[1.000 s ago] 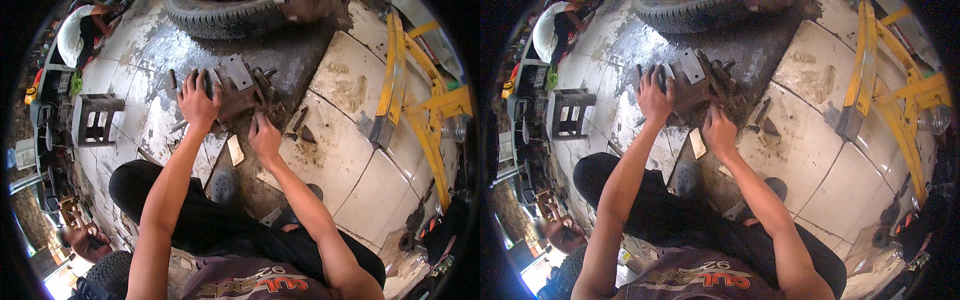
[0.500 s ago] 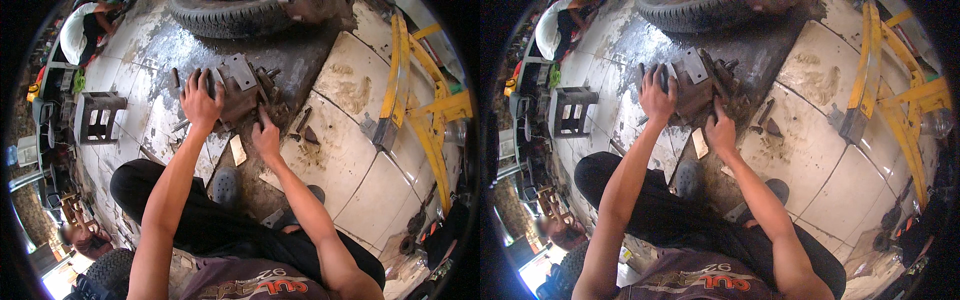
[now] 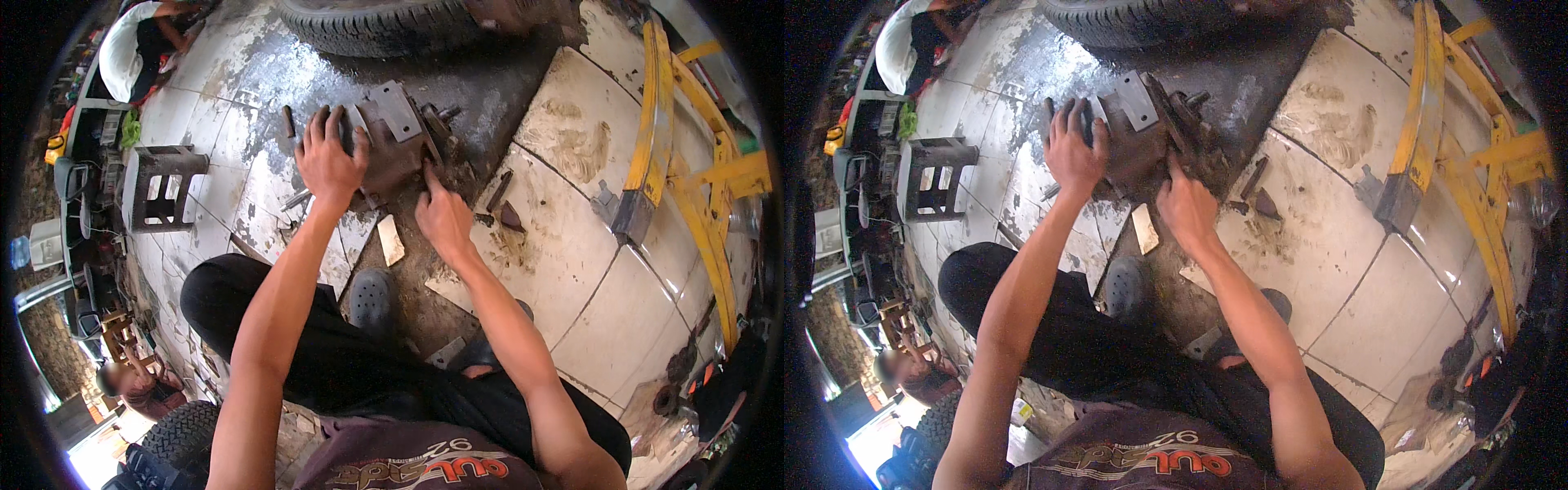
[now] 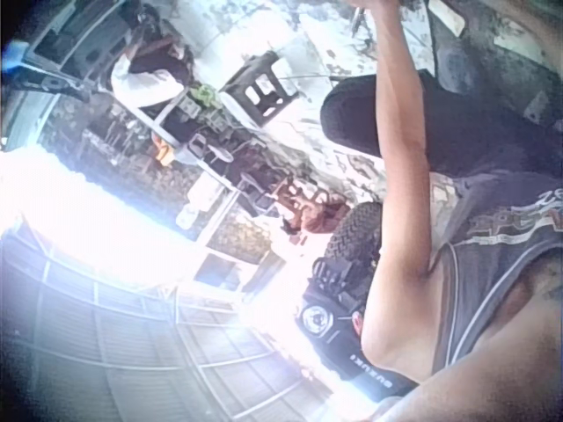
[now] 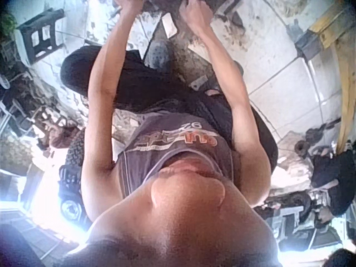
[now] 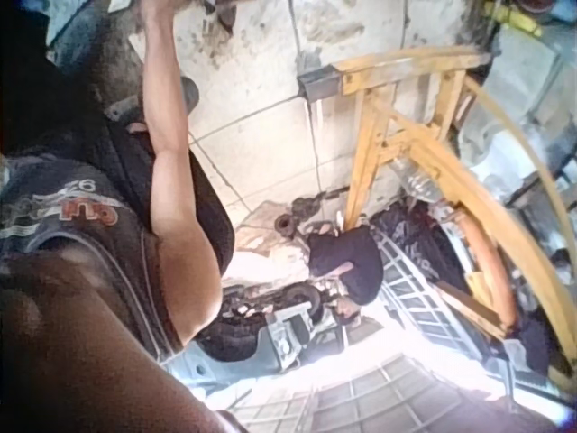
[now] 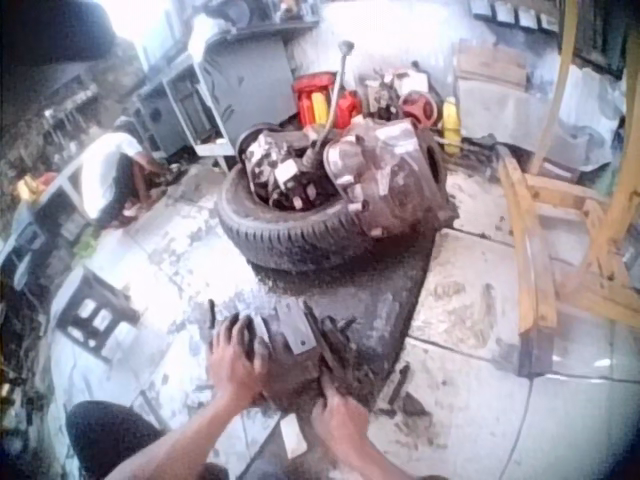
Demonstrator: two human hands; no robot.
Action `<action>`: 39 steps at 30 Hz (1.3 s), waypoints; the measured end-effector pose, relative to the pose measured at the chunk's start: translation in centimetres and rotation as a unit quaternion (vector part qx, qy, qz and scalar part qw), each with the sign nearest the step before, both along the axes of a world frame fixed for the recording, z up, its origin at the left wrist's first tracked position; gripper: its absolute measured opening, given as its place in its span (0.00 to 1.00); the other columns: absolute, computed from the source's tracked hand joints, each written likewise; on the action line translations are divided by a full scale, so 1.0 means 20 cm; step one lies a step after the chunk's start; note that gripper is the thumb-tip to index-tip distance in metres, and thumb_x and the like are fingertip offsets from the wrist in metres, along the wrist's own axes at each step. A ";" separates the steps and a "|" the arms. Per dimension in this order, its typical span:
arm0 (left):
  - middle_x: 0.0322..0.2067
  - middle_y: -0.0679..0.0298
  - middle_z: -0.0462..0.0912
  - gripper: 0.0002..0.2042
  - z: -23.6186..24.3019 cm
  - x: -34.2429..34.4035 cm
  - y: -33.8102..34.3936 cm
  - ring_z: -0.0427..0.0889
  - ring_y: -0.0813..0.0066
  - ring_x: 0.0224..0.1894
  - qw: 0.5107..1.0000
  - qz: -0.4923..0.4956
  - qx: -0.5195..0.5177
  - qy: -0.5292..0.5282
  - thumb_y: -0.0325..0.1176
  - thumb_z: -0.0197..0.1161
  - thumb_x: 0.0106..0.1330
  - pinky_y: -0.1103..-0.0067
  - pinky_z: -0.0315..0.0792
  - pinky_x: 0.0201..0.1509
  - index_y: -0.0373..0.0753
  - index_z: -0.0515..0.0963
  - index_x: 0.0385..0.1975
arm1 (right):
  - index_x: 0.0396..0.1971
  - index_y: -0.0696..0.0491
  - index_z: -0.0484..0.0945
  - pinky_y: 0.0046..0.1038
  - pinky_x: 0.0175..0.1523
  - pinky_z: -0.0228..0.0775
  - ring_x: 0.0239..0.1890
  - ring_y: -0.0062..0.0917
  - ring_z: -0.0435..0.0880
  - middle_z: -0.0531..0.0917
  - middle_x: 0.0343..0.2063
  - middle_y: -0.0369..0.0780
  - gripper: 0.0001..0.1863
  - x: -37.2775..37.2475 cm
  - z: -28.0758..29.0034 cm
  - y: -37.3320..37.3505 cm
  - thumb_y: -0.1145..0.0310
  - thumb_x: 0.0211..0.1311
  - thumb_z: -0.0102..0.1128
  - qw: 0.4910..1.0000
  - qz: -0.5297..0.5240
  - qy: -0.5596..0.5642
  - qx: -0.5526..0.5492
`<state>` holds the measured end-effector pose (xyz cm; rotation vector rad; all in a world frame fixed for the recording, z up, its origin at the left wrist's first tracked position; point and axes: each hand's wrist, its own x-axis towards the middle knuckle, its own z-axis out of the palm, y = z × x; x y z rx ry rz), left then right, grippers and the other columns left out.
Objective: The person sits on the floor of a workshop and uses a small metal file to scrape and clean a metal mechanical component. They repeatedly rub the file against the edges and surfaces of the part, which is resting on a tire, while another person works in the background.
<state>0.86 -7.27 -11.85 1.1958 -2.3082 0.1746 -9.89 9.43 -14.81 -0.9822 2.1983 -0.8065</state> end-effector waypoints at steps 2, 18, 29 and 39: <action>0.61 0.57 0.75 0.24 -0.02 0.00 -0.02 0.71 0.57 0.66 1.000 -0.006 -0.001 0.012 0.48 0.58 0.66 0.60 0.63 0.66 0.44 0.76 0.60 | 0.69 0.47 0.68 0.48 0.43 0.80 0.31 0.53 0.86 0.84 0.27 0.58 0.31 0.00 -0.03 -0.01 0.65 0.63 0.54 1.000 -0.010 -0.003 -0.018; 0.61 0.55 0.75 0.24 -0.01 0.00 -0.04 0.69 0.56 0.67 1.000 -0.004 0.007 0.003 0.48 0.58 0.67 0.61 0.62 0.67 0.44 0.75 0.60 | 0.73 0.45 0.62 0.47 0.48 0.78 0.37 0.51 0.86 0.85 0.32 0.56 0.36 -0.06 0.03 -0.01 0.65 0.63 0.55 0.998 0.042 -0.044 0.032; 0.61 0.56 0.75 0.24 -0.03 0.02 -0.04 0.70 0.56 0.66 1.000 -0.003 -0.009 -0.007 0.49 0.58 0.68 0.60 0.62 0.67 0.44 0.75 0.60 | 0.75 0.41 0.55 0.48 0.50 0.76 0.40 0.54 0.85 0.84 0.34 0.59 0.40 -0.04 -0.01 0.01 0.64 0.61 0.55 0.996 0.035 -0.075 0.019; 0.61 0.56 0.75 0.24 -0.04 0.01 -0.02 0.71 0.56 0.65 1.000 0.003 -0.008 -0.007 0.48 0.58 0.67 0.62 0.62 0.67 0.45 0.75 0.61 | 0.72 0.49 0.62 0.51 0.50 0.76 0.39 0.57 0.84 0.83 0.34 0.62 0.34 -0.05 0.05 -0.02 0.64 0.64 0.53 0.996 0.016 -0.091 0.020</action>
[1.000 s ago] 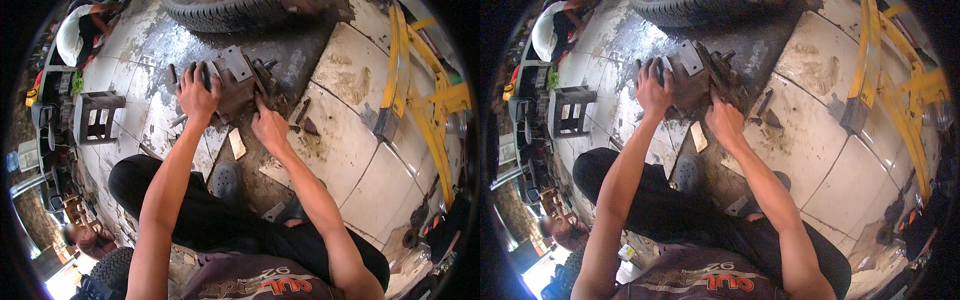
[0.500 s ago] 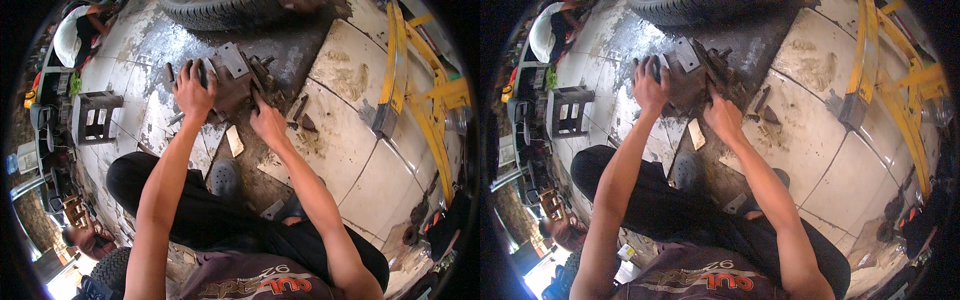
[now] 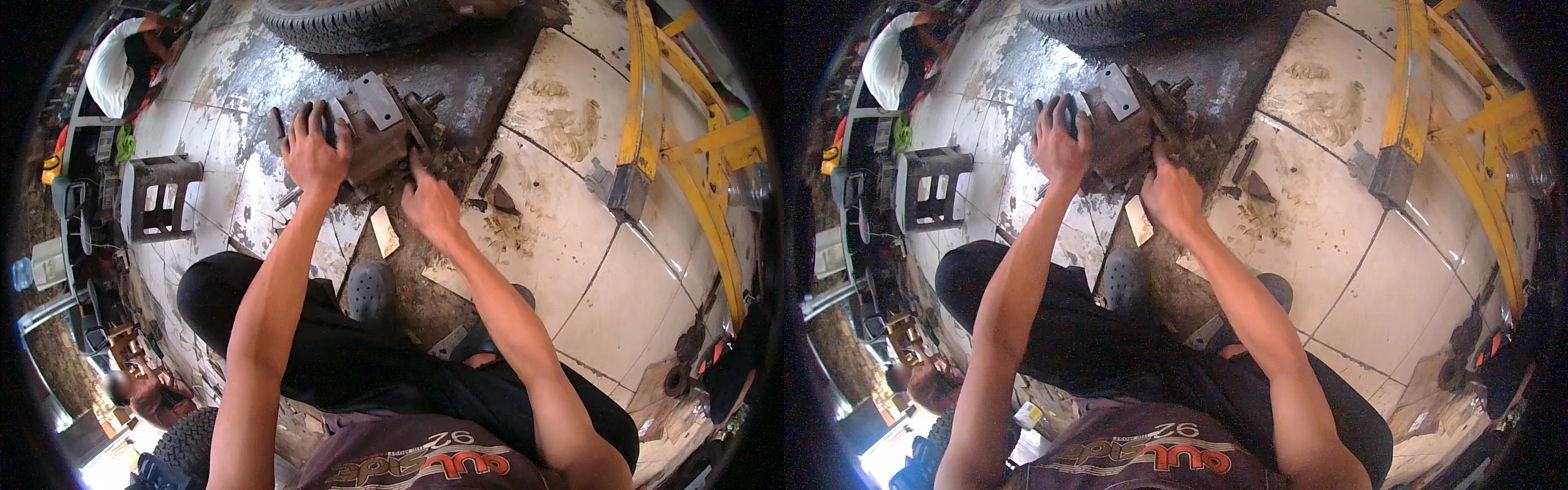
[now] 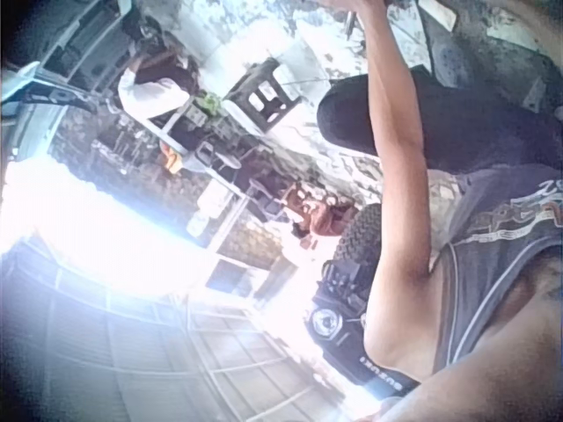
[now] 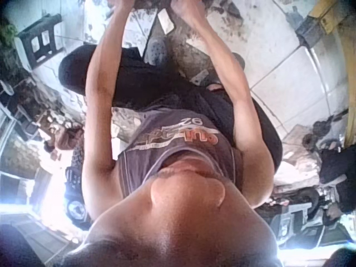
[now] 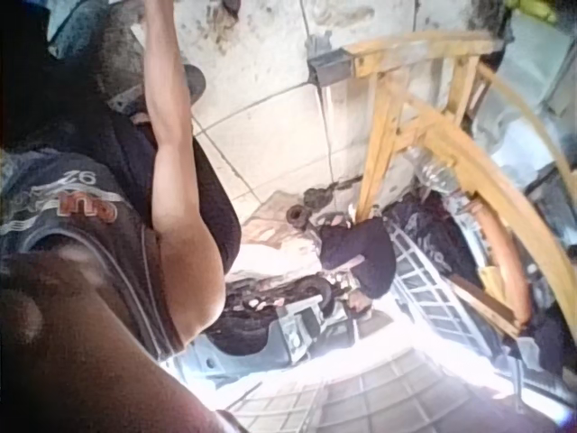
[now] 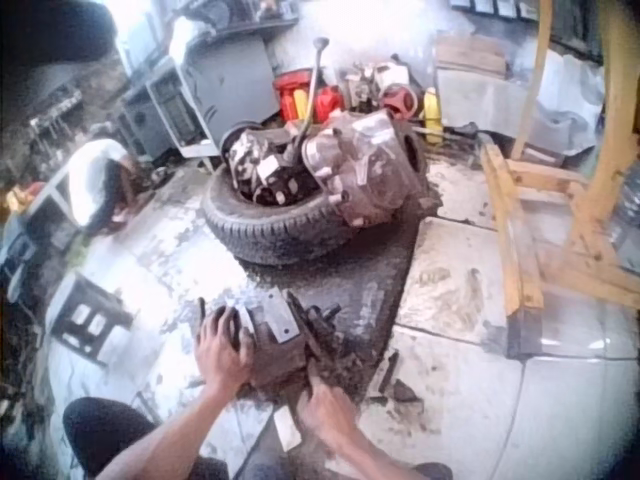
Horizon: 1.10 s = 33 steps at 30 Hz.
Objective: The person sits on the floor of a workshop and uses a small metal file to scrape and clean a metal mechanical component. They repeatedly rub the file against the edges and surfaces of the part, which is resting on a tire, while another person works in the background.
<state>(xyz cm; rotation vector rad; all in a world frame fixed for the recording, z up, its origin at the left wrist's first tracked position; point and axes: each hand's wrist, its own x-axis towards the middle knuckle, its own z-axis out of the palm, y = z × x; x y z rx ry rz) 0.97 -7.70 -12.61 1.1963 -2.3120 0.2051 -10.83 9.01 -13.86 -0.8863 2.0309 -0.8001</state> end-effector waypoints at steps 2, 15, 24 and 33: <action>0.61 0.56 0.75 0.24 0.01 -0.01 0.01 0.71 0.56 0.66 1.000 -0.002 0.002 -0.002 0.48 0.58 0.67 0.61 0.62 0.67 0.45 0.75 0.61 | 0.73 0.52 0.58 0.51 0.47 0.78 0.36 0.56 0.85 0.85 0.31 0.59 0.37 0.01 -0.03 0.00 0.64 0.64 0.55 0.999 0.003 0.051 -0.012; 0.61 0.57 0.75 0.23 0.01 0.02 0.00 0.70 0.57 0.66 1.000 -0.005 -0.003 0.009 0.48 0.58 0.67 0.61 0.62 0.66 0.45 0.76 0.59 | 0.73 0.53 0.59 0.43 0.54 0.77 0.39 0.52 0.87 0.84 0.37 0.61 0.35 0.03 0.03 -0.01 0.65 0.65 0.51 0.999 -0.005 -0.032 0.024; 0.60 0.57 0.76 0.24 0.03 0.01 -0.01 0.72 0.57 0.65 1.000 0.001 -0.013 0.001 0.48 0.59 0.66 0.61 0.64 0.65 0.45 0.76 0.59 | 0.72 0.52 0.61 0.36 0.64 0.69 0.58 0.49 0.81 0.78 0.55 0.60 0.33 -0.02 -0.02 -0.03 0.67 0.65 0.50 0.996 -0.021 -0.080 -0.016; 0.60 0.56 0.76 0.24 0.02 0.00 -0.01 0.72 0.56 0.64 1.000 -0.004 0.008 0.023 0.48 0.60 0.65 0.62 0.64 0.65 0.45 0.77 0.58 | 0.75 0.48 0.55 0.44 0.47 0.76 0.36 0.53 0.86 0.83 0.38 0.61 0.37 0.03 -0.16 -0.02 0.67 0.65 0.49 1.000 -0.012 -0.021 -0.016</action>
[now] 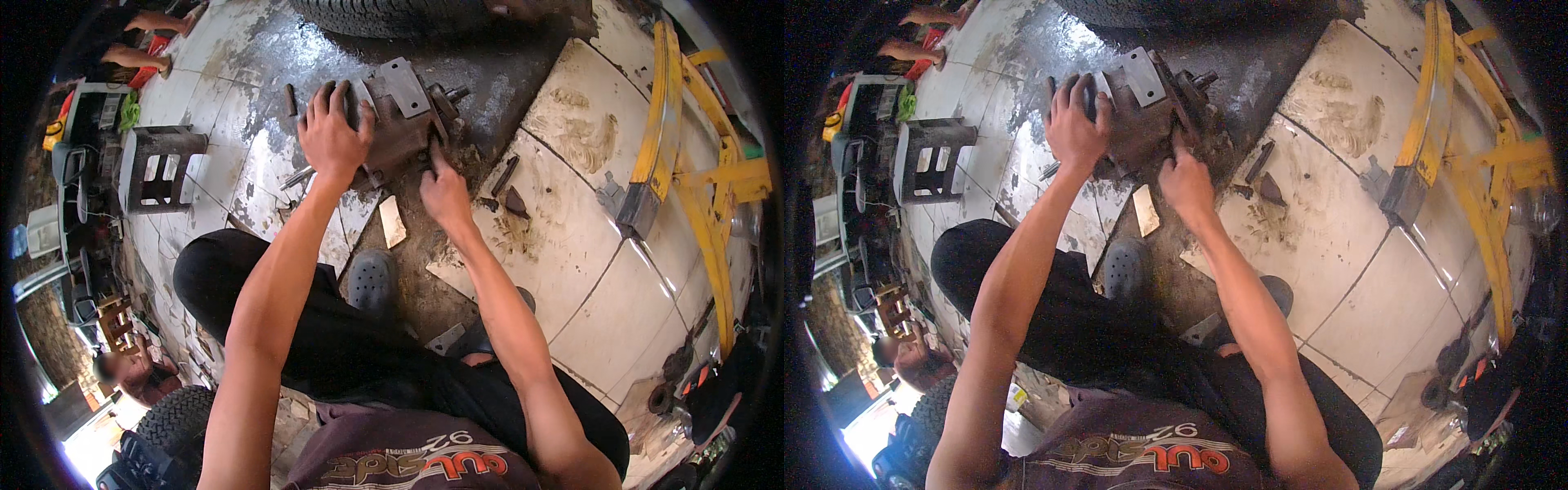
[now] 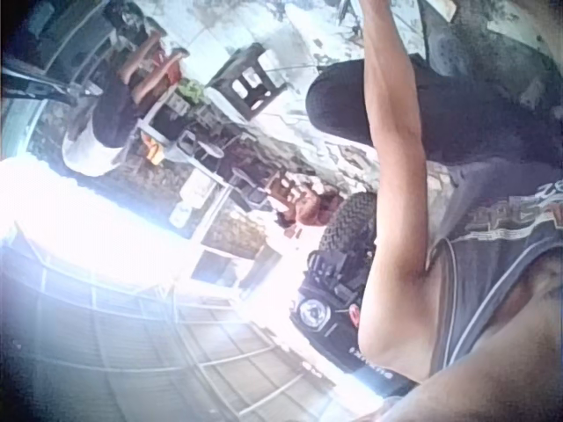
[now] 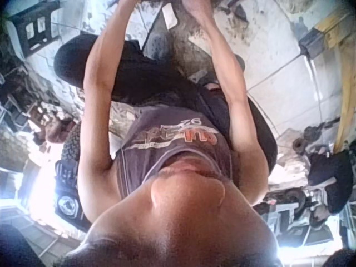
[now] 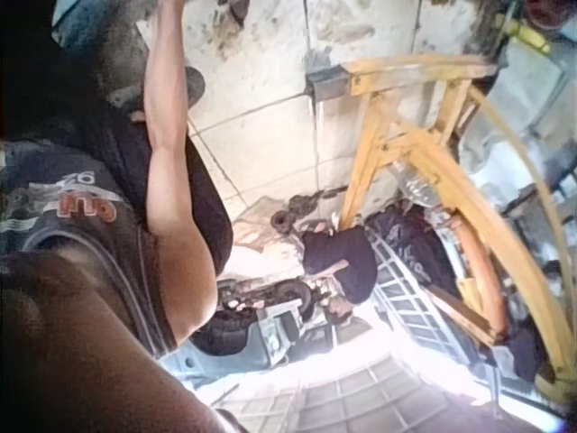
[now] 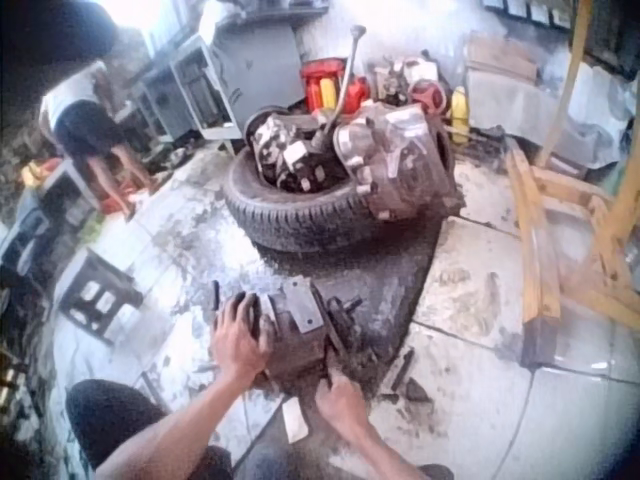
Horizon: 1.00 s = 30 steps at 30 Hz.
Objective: The person sits on the floor of a workshop and uses a small metal file to scrape and clean a metal mechanical component. They repeatedly rub the file against the edges and surfaces of the part, which is resting on a tire, while another person works in the background.
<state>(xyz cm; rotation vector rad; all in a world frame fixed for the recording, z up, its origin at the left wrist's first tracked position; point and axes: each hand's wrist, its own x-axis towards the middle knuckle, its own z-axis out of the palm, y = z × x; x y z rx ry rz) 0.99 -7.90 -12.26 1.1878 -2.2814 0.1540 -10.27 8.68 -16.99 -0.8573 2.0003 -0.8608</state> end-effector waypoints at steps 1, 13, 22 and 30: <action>0.59 0.56 0.77 0.23 0.00 0.01 -0.01 0.73 0.56 0.64 1.000 0.000 -0.010 0.005 0.48 0.60 0.65 0.62 0.64 0.65 0.44 0.77 0.57 | 0.75 0.48 0.53 0.44 0.48 0.76 0.38 0.53 0.86 0.83 0.39 0.62 0.38 0.04 0.08 0.00 0.67 0.65 0.49 1.000 0.014 -0.005 0.012; 0.60 0.58 0.76 0.24 0.00 0.00 0.02 0.72 0.56 0.64 1.000 0.009 -0.002 -0.005 0.48 0.60 0.64 0.63 0.65 0.65 0.44 0.77 0.57 | 0.76 0.48 0.50 0.42 0.63 0.69 0.57 0.55 0.78 0.77 0.56 0.62 0.38 0.00 0.12 0.02 0.68 0.65 0.48 0.998 0.021 -0.049 0.015; 0.60 0.58 0.76 0.24 0.00 0.00 0.03 0.72 0.56 0.64 1.000 0.017 0.013 -0.001 0.49 0.60 0.65 0.62 0.63 0.66 0.44 0.77 0.58 | 0.75 0.52 0.54 0.39 0.65 0.67 0.58 0.52 0.79 0.78 0.55 0.62 0.36 -0.04 0.11 -0.02 0.66 0.66 0.49 0.999 0.025 -0.018 0.032; 0.60 0.60 0.75 0.25 -0.01 0.01 0.01 0.72 0.59 0.65 1.000 0.010 -0.006 -0.011 0.50 0.60 0.64 0.63 0.63 0.66 0.46 0.76 0.59 | 0.62 0.51 0.76 0.37 0.64 0.69 0.56 0.45 0.81 0.83 0.51 0.54 0.27 -0.15 0.20 0.12 0.60 0.64 0.49 0.984 0.160 -0.037 0.066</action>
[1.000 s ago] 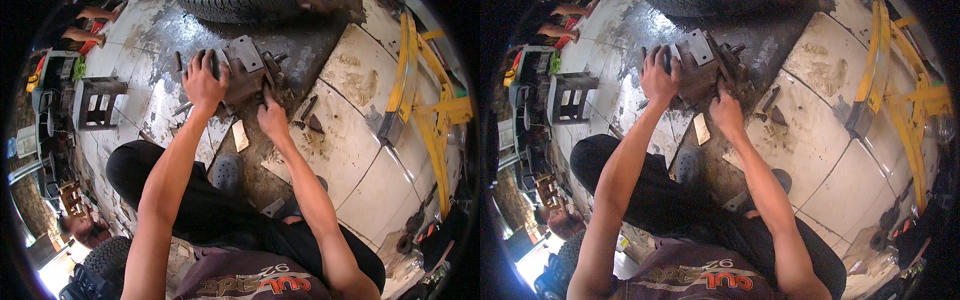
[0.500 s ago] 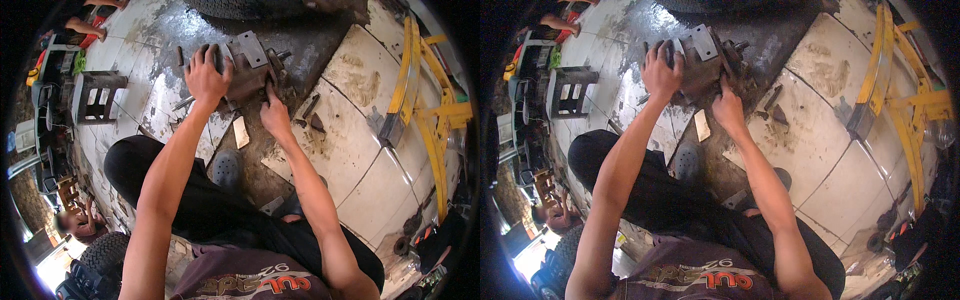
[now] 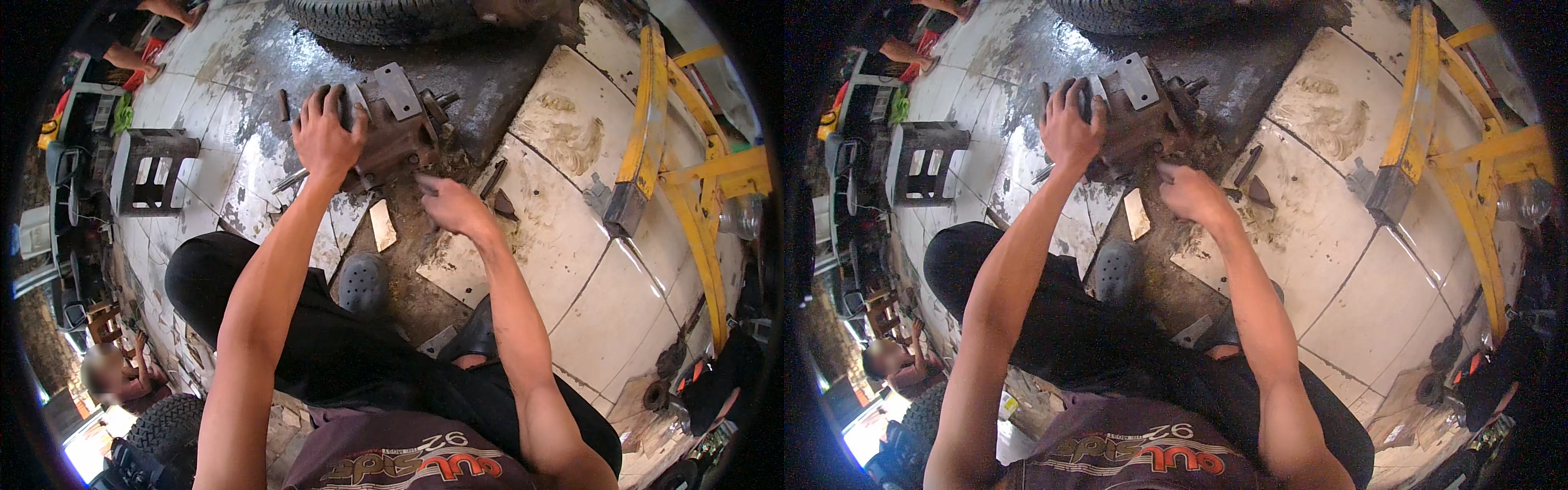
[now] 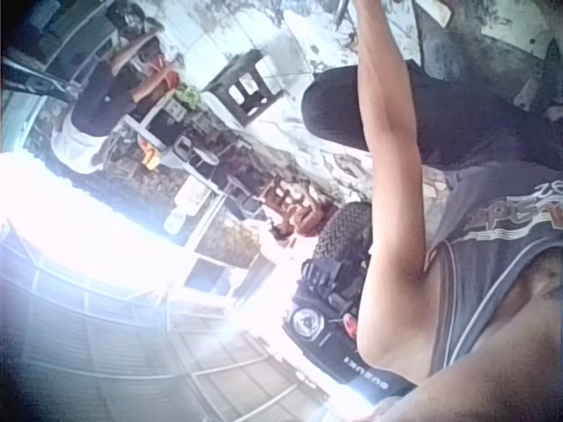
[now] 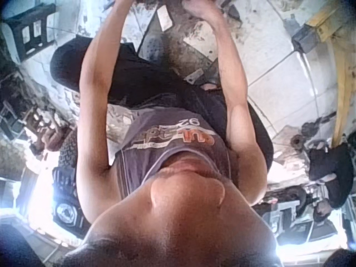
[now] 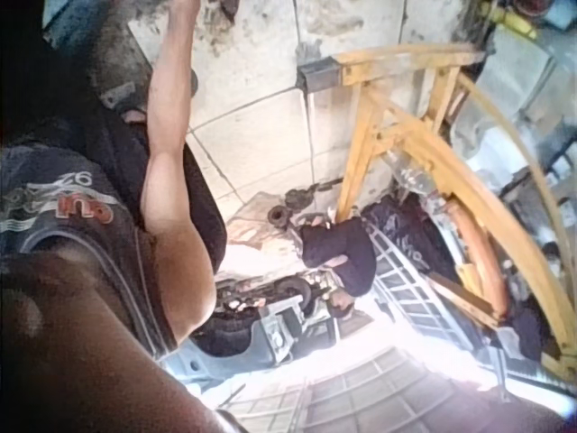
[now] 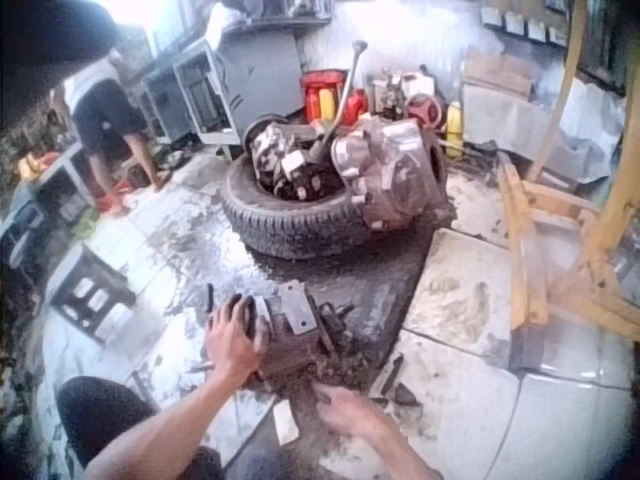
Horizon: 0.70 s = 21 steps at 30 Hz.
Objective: The person sits on the floor of a workshop and uses a small metal file to scrape and clean a metal mechanical component. They repeatedly rub the file against the edges and surfaces of the part, which is resting on a tire, while another person works in the background.
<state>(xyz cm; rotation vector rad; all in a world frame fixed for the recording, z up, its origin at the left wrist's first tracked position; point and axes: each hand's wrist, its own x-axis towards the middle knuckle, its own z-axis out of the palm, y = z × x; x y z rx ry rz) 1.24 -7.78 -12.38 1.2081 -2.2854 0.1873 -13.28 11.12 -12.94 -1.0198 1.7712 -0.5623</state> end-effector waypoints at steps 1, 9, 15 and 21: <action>0.60 0.60 0.75 0.25 0.00 0.00 0.00 0.72 0.59 0.65 1.000 0.001 0.009 0.003 0.50 0.60 0.64 0.63 0.64 0.66 0.46 0.76 0.59 | 0.63 0.50 0.76 0.34 0.62 0.70 0.55 0.39 0.82 0.84 0.51 0.53 0.27 -0.04 0.00 0.00 0.60 0.65 0.50 1.000 -0.004 -0.008 0.002; 0.62 0.60 0.75 0.23 0.02 -0.02 0.02 0.68 0.58 0.68 0.999 0.010 0.049 0.006 0.49 0.57 0.69 0.62 0.60 0.71 0.48 0.76 0.60 | 0.53 0.54 0.80 0.35 0.52 0.76 0.47 0.39 0.85 0.87 0.42 0.49 0.19 -0.10 -0.11 -0.01 0.61 0.65 0.61 0.963 -0.180 -0.008 -0.202; 0.61 0.59 0.75 0.24 0.00 -0.01 -0.01 0.72 0.60 0.65 1.000 0.006 -0.001 0.003 0.49 0.59 0.65 0.63 0.64 0.66 0.46 0.77 0.58 | 0.50 0.53 0.82 0.43 0.45 0.78 0.40 0.51 0.86 0.86 0.36 0.54 0.15 0.07 -0.16 -0.06 0.62 0.67 0.60 0.944 -0.222 0.139 -0.200; 0.60 0.59 0.76 0.23 0.00 -0.01 0.00 0.72 0.59 0.65 1.000 -0.003 -0.005 0.000 0.48 0.60 0.65 0.62 0.64 0.66 0.45 0.77 0.58 | 0.47 0.52 0.83 0.47 0.39 0.78 0.33 0.53 0.85 0.85 0.29 0.54 0.14 0.15 -0.21 -0.12 0.61 0.68 0.59 0.930 -0.255 0.168 -0.207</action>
